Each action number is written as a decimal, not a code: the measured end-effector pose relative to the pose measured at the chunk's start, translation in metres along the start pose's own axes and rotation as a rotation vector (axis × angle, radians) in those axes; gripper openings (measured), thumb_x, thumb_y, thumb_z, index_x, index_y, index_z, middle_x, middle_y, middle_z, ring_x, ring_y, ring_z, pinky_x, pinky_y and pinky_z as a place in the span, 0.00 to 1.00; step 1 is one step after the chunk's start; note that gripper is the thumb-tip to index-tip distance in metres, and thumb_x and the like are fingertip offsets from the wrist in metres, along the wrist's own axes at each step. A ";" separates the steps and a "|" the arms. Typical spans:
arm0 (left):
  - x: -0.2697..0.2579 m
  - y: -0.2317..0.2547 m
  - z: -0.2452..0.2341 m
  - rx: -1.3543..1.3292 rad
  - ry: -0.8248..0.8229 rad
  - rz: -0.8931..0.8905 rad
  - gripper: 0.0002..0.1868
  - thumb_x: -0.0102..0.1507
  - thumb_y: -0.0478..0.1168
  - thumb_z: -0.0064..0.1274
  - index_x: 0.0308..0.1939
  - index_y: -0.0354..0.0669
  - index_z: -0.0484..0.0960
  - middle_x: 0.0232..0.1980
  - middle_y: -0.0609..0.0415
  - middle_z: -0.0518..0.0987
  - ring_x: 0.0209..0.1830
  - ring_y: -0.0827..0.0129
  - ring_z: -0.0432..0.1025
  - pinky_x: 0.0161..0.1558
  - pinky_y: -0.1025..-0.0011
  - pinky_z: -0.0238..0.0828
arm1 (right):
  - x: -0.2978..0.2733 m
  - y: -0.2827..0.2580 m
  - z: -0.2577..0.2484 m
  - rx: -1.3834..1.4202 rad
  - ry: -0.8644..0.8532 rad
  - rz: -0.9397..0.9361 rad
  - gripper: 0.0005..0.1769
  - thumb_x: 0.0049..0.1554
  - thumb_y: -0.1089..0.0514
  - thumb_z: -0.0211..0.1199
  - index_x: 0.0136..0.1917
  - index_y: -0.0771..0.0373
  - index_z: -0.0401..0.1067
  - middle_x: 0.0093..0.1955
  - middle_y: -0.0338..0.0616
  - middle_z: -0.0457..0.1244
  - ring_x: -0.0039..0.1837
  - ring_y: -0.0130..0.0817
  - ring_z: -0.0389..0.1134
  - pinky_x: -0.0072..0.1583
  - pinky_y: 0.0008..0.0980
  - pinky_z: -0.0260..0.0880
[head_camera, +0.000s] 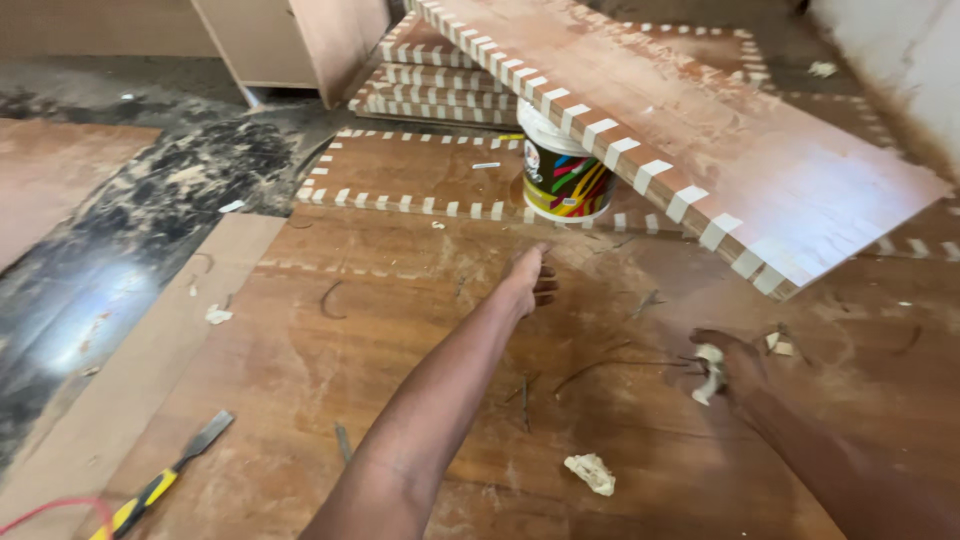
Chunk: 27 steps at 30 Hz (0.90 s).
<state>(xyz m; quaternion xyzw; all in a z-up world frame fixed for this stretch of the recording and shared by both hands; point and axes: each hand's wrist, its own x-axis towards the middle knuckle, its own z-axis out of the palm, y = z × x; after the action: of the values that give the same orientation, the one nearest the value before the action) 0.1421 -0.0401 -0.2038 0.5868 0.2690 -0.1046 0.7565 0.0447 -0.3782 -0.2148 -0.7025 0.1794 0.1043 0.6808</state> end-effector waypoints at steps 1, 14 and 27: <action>-0.009 0.002 -0.005 -0.022 -0.009 0.002 0.25 0.63 0.57 0.53 0.54 0.45 0.72 0.42 0.50 0.76 0.34 0.59 0.73 0.33 0.58 0.72 | -0.004 -0.004 0.014 -0.111 -0.040 -0.100 0.14 0.55 0.51 0.65 0.55 0.54 0.72 0.45 0.41 0.66 0.40 0.29 0.66 0.40 0.35 0.69; -0.095 0.135 0.041 0.358 -0.057 -0.001 0.20 0.63 0.57 0.51 0.53 0.56 0.70 0.46 0.54 0.78 0.36 0.66 0.73 0.33 0.65 0.68 | -0.052 -0.109 0.064 0.754 -0.106 -0.076 0.28 0.57 0.30 0.61 0.42 0.56 0.66 0.26 0.37 0.54 0.24 0.32 0.53 0.25 0.36 0.56; 0.057 0.241 0.026 0.332 0.014 0.141 0.23 0.64 0.57 0.51 0.49 0.42 0.79 0.41 0.51 0.77 0.31 0.65 0.68 0.35 0.56 0.70 | 0.064 -0.076 0.041 1.096 0.277 -0.253 0.11 0.51 0.54 0.55 0.40 0.63 0.72 0.31 0.44 0.62 0.28 0.35 0.60 0.29 0.32 0.60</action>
<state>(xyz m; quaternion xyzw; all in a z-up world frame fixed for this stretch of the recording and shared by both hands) 0.3106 0.0142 -0.0295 0.7218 0.2116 -0.0900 0.6528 0.1374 -0.3441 -0.1722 -0.2704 0.2094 -0.1788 0.9225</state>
